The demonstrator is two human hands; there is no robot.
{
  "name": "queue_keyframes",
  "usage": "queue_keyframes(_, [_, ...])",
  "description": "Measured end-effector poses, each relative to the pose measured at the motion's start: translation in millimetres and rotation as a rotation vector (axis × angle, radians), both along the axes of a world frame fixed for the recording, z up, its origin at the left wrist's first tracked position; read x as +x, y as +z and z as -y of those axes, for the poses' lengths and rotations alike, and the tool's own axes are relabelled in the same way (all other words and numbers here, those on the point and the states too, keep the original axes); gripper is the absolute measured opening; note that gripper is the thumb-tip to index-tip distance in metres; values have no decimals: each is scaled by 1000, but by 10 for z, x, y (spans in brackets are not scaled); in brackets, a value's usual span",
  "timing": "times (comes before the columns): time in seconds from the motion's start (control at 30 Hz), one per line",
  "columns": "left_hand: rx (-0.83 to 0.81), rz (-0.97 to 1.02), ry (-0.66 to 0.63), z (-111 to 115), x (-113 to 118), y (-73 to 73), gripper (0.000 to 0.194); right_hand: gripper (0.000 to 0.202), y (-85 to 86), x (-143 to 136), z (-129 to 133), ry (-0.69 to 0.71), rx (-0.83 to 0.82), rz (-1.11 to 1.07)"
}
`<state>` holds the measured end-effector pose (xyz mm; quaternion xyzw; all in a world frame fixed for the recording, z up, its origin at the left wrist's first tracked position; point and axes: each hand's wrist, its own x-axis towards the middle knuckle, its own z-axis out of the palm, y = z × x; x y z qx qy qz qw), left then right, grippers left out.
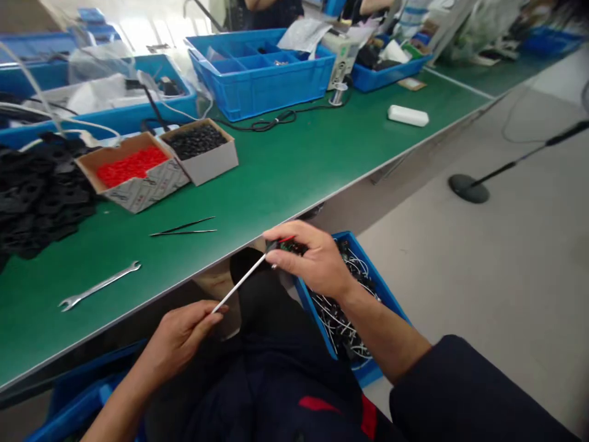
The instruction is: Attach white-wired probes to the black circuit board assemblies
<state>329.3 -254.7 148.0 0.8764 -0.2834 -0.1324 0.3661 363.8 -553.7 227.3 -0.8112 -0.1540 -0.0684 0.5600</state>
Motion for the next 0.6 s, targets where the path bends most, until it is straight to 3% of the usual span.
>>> queue_keyframes(0.17, [104, 125, -192, 433, 265, -62, 21, 48, 173, -240, 916, -366, 160, -151])
queue_keyframes(0.3, [25, 242, -403, 1165, 371, -194, 22, 56, 278, -688, 1425, -554, 195, -168])
queue_keyframes(0.4, [30, 229, -508, 1668, 276, -443, 38, 60, 307, -1070, 1647, -687, 215, -226])
queue_keyframes(0.5, [62, 159, -568, 1902, 139, -745, 46, 61, 202, -1407, 1779, -752, 213, -368])
queue_keyframes(0.6, [87, 55, -578, 1890, 80, -949, 38, 65, -87, -1651, 1895, -790, 198, -526])
